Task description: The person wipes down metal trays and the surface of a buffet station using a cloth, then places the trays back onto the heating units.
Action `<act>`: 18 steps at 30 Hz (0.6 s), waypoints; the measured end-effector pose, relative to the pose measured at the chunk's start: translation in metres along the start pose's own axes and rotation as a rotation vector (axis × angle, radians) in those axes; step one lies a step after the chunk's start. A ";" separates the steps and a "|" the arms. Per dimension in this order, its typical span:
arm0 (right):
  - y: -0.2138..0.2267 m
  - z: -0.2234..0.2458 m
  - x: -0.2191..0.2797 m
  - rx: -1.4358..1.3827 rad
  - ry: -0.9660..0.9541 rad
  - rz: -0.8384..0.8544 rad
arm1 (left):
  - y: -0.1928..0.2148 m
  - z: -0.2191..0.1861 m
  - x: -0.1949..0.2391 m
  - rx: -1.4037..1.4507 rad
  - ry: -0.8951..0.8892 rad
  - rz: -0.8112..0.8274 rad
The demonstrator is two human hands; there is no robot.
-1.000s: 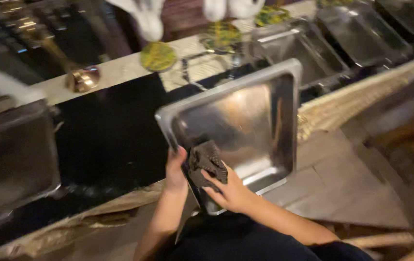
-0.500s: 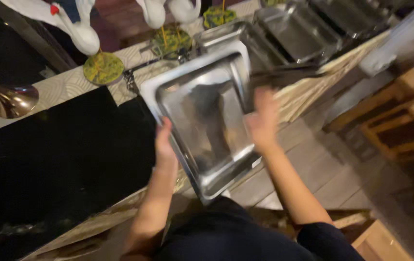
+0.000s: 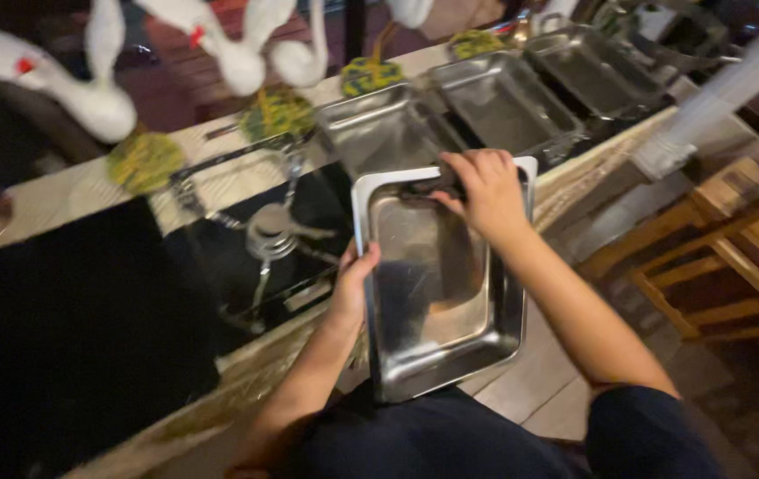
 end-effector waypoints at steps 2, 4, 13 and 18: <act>0.015 -0.041 0.005 0.078 -0.007 0.032 | -0.010 0.014 -0.006 0.045 0.085 -0.016; 0.024 -0.080 0.016 0.097 -0.088 0.079 | -0.020 0.032 -0.013 0.092 0.176 -0.040; 0.036 -0.148 0.088 -0.062 -0.268 -0.008 | -0.041 0.059 -0.028 0.018 0.293 0.158; 0.035 -0.188 0.134 -0.423 -0.928 -0.426 | -0.032 0.075 -0.030 0.129 0.336 0.198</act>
Point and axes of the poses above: each hand's wrist, its own x-axis away from the middle knuckle, its own y-axis out of the back of the hand, z = x × y, the point moved 10 cm from there along -x, towards the middle knuckle, and after that the axes turned 10 degrees about -y, right-handed, at the moved point
